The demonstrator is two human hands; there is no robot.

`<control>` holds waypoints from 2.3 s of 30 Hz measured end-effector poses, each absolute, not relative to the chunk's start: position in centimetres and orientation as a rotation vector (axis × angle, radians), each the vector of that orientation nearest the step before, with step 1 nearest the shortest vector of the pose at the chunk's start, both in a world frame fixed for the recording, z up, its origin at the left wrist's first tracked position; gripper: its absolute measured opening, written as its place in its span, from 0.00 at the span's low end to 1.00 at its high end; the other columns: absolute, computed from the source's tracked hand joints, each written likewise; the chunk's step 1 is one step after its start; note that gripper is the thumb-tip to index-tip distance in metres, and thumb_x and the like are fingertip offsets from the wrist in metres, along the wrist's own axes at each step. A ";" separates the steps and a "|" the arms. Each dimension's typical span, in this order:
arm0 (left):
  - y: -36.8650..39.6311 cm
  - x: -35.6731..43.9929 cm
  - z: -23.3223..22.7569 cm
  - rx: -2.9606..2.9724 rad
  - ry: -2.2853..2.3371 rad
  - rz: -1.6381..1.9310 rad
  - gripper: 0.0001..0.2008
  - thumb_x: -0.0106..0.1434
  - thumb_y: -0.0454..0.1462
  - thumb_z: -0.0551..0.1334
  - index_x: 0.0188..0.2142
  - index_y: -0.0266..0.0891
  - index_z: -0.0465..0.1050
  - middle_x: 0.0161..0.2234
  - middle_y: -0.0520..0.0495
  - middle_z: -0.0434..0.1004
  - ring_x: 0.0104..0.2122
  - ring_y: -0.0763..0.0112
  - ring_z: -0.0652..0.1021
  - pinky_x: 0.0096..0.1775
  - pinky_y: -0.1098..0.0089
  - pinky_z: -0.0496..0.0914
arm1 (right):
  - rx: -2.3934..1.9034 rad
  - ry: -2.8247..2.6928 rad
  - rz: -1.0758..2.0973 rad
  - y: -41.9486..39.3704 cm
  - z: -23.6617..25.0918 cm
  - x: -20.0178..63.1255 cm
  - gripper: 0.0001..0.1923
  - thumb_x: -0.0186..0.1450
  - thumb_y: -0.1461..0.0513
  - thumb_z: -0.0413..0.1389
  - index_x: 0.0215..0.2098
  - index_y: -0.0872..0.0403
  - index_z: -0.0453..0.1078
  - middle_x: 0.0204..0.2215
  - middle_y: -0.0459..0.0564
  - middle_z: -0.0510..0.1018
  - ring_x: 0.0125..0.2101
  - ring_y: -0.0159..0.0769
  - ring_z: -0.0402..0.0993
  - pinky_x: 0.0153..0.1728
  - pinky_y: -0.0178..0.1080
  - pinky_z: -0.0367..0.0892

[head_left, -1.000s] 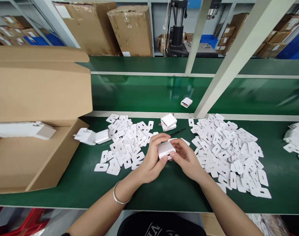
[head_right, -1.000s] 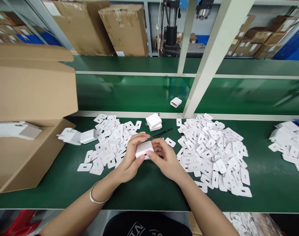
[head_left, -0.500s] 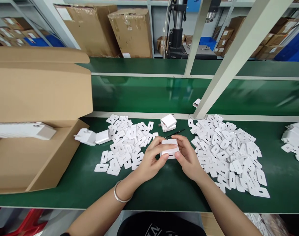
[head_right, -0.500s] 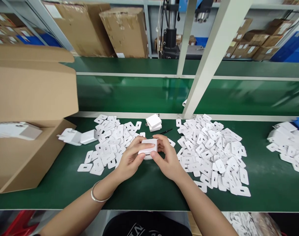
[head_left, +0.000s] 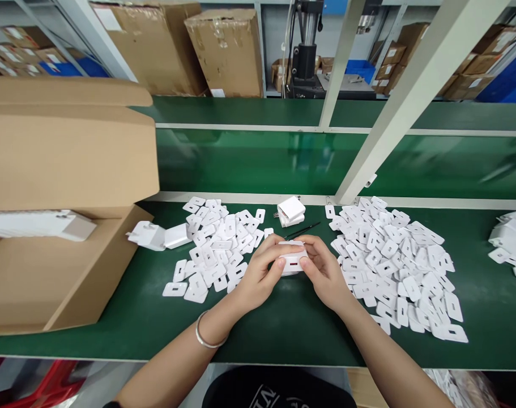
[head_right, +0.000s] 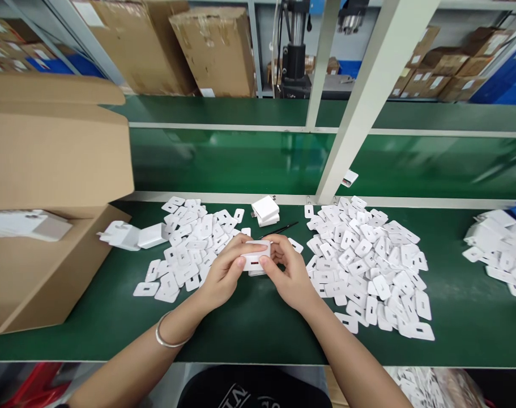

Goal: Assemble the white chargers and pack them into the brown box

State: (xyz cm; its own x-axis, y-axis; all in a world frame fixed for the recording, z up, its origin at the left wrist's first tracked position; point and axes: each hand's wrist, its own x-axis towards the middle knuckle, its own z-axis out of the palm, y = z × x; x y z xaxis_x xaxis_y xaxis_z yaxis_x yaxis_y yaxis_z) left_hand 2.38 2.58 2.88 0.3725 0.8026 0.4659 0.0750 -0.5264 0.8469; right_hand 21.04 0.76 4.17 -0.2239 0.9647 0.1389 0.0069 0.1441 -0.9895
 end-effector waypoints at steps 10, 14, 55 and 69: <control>4.7 -0.2 4.5 1.897 0.656 0.836 0.20 0.73 0.42 0.64 0.63 0.52 0.73 0.53 0.43 0.76 0.52 0.60 0.78 0.55 0.58 0.74 | -1.074 -1.672 1.197 1.4 5.4 22.7 0.23 0.70 0.52 0.64 0.59 0.45 0.67 0.51 0.51 0.80 0.48 0.44 0.79 0.46 0.45 0.76; 5.4 -1.1 4.7 2.030 0.784 0.792 0.18 0.70 0.40 0.66 0.59 0.50 0.75 0.52 0.43 0.79 0.52 0.56 0.78 0.55 0.55 0.75 | -1.262 -1.769 0.879 2.4 5.3 24.0 0.15 0.77 0.55 0.50 0.56 0.46 0.73 0.51 0.52 0.80 0.48 0.46 0.77 0.49 0.50 0.73; 2.8 3.2 6.8 2.107 0.695 1.046 0.35 0.71 0.38 0.59 0.74 0.49 0.47 0.56 0.38 0.72 0.53 0.53 0.75 0.52 0.54 0.71 | -0.842 -1.566 0.865 0.8 7.3 24.5 0.12 0.70 0.61 0.64 0.51 0.44 0.77 0.44 0.51 0.72 0.39 0.40 0.71 0.37 0.42 0.72; 3.3 3.3 4.4 1.848 0.348 1.129 0.28 0.75 0.47 0.55 0.69 0.43 0.50 0.44 0.42 0.75 0.42 0.57 0.79 0.45 0.57 0.73 | -0.834 -1.900 0.988 0.2 7.2 23.2 0.18 0.72 0.60 0.63 0.59 0.40 0.74 0.46 0.49 0.65 0.41 0.37 0.68 0.43 0.41 0.72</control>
